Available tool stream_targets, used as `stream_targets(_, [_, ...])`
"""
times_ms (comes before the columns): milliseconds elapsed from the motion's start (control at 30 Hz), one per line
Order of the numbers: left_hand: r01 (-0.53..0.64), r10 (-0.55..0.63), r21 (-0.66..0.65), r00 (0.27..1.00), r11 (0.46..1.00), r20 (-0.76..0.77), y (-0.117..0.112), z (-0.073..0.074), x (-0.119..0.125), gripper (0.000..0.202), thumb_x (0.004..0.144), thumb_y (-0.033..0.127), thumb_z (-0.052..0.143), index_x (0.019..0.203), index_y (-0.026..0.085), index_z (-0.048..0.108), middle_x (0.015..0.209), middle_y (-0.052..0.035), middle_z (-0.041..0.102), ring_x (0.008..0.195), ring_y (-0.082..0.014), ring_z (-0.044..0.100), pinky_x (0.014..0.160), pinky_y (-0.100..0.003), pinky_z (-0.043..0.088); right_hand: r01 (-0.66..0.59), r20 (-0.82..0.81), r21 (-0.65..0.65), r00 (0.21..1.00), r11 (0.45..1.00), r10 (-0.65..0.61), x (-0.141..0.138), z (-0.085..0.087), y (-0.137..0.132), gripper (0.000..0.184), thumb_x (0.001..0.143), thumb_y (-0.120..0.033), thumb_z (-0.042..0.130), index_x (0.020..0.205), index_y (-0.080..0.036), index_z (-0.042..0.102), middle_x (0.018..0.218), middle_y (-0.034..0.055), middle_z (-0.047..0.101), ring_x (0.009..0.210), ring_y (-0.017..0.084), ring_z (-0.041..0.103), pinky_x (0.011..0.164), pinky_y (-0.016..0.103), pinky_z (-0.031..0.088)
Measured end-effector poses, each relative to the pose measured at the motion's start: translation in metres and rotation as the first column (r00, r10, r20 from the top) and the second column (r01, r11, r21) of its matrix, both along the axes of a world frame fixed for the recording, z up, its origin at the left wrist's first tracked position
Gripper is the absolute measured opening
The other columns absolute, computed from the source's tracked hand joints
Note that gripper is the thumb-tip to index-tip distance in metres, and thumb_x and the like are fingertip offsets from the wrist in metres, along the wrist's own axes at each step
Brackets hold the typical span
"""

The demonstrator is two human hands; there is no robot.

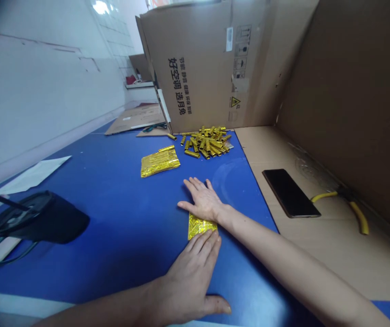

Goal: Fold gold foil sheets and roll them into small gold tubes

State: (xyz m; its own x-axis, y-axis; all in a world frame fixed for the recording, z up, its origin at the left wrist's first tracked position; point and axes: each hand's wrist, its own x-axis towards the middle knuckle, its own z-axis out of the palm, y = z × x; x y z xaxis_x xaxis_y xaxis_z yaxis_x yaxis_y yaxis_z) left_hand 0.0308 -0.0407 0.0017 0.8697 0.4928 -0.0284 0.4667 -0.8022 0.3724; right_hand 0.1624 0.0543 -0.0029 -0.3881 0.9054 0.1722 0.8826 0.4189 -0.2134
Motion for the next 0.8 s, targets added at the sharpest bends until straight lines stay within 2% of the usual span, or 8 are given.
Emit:
stream_targets(167, [-0.004, 0.003, -0.021, 0.999, 1.0, -0.033, 0.001, 0.0, 0.001, 0.098, 0.065, 0.076, 0.034, 0.131, 0.003, 0.025, 0.134, -0.0202, 0.029, 0.124, -0.0318, 0.025, 0.102, -0.042, 0.018, -0.088, 0.047, -0.044, 0.995, 0.995, 0.09, 0.001, -0.003, -0.014, 0.078, 0.077, -0.067, 0.024, 0.136, -0.018, 0.019, 0.142, 0.0133, 0.019, 0.129, 0.027, 0.01, 0.1, 0.052, 0.009])
stream_targets(333, [0.023, -0.024, -0.023, 0.999, 0.999, -0.035, 0.002, -0.003, 0.0, 0.099, 0.067, 0.075, 0.031, 0.133, 0.003, 0.017, 0.138, -0.0211, 0.019, 0.127, -0.0307, 0.015, 0.103, -0.042, 0.016, -0.031, 0.085, -0.058, 0.996, 0.998, 0.035, 0.006, -0.011, 0.004, 0.079, 0.077, -0.067, 0.019, 0.136, -0.015, 0.021, 0.141, 0.0172, 0.018, 0.129, 0.031, 0.011, 0.098, 0.056, 0.009])
stream_targets(433, [0.022, -0.022, -0.016, 0.999, 1.0, -0.034, 0.002, -0.004, -0.001, 0.1, 0.067, 0.076, 0.031, 0.133, 0.003, 0.016, 0.138, -0.0207, 0.018, 0.128, -0.0304, 0.014, 0.103, -0.042, 0.015, -0.009, 0.093, -0.048, 0.996, 0.999, 0.013, 0.009, -0.012, 0.015, 0.079, 0.077, -0.068, 0.017, 0.136, -0.015, 0.022, 0.141, 0.0165, 0.018, 0.128, 0.031, 0.012, 0.098, 0.056, 0.01])
stream_targets(567, [0.02, -0.02, -0.003, 0.999, 1.0, -0.038, -0.001, -0.004, 0.0, 0.098, 0.067, 0.075, 0.031, 0.133, 0.003, 0.017, 0.139, -0.0205, 0.019, 0.128, -0.0307, 0.014, 0.103, -0.042, 0.015, -0.001, 0.109, -0.03, 0.994, 1.0, 0.004, 0.01, -0.013, 0.017, 0.078, 0.077, -0.068, 0.018, 0.136, -0.017, 0.022, 0.141, 0.0149, 0.02, 0.128, 0.031, 0.013, 0.098, 0.055, 0.009])
stream_targets(667, [0.004, -0.004, 0.003, 1.0, 1.0, -0.011, 0.0, 0.002, 0.0, 0.094, 0.069, 0.072, 0.034, 0.132, 0.003, 0.02, 0.137, -0.0203, 0.022, 0.127, -0.0297, 0.018, 0.103, -0.04, 0.016, -0.007, 0.118, -0.015, 0.993, 1.0, 0.008, 0.009, -0.013, 0.015, 0.079, 0.077, -0.068, 0.018, 0.135, -0.015, 0.024, 0.14, 0.016, 0.022, 0.128, 0.031, 0.014, 0.099, 0.054, 0.008])
stream_targets(800, [0.021, -0.02, -0.026, 0.999, 0.999, 0.037, 0.013, 0.02, -0.004, 0.078, 0.072, 0.061, 0.045, 0.127, 0.007, 0.032, 0.128, -0.0155, 0.039, 0.116, -0.0261, 0.035, 0.097, -0.035, 0.028, -0.022, 0.112, 0.003, 0.993, 1.0, 0.022, 0.009, -0.011, 0.013, 0.079, 0.077, -0.068, 0.019, 0.135, -0.015, 0.025, 0.14, 0.0163, 0.024, 0.128, 0.031, 0.015, 0.099, 0.054, 0.008])
